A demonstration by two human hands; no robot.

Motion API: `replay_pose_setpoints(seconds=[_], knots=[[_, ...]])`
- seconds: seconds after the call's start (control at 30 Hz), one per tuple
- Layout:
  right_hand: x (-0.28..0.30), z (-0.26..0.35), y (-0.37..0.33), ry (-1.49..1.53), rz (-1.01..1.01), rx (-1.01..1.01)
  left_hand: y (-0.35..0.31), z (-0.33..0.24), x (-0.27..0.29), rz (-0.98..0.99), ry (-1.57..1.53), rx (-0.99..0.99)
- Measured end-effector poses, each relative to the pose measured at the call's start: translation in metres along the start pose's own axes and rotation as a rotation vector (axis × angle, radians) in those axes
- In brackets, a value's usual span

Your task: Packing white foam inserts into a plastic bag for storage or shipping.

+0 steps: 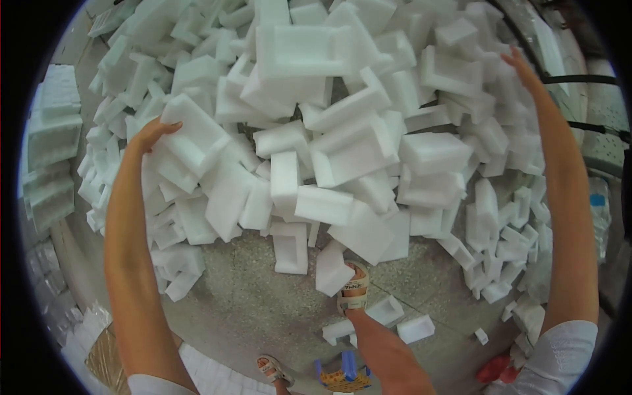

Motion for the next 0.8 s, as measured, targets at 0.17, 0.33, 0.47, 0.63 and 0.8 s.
replay_pose_setpoints(seconds=[0.17,0.33,0.47,0.63,0.8], knots=[[-0.001,0.064,0.036,-0.021,0.371,-0.325,-0.008,-0.019,0.07,0.088,-0.166,-0.246],[-0.022,0.079,0.063,2.092,1.825,-0.357,-0.003,-0.085,0.053,0.127,-0.166,-0.315],[0.039,0.084,0.101,2.402,1.938,-0.16,0.002,-0.093,0.032,0.249,0.01,-0.191],[0.097,0.076,0.107,2.383,1.854,-0.026,-0.037,-0.101,-0.058,0.186,0.139,-0.342],[0.034,0.083,0.139,2.554,1.612,0.254,-0.08,-0.076,-0.096,0.078,-0.15,-0.378]])
Point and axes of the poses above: each hand's wrist, its own y-axis towards the middle knuckle, its own x-axis out of the back of the hand, z = x × y, the point moved 1 cm from there along y, towards the middle knuckle, and after that the axes turned 5 degrees about -x, right-handed, at the moved point
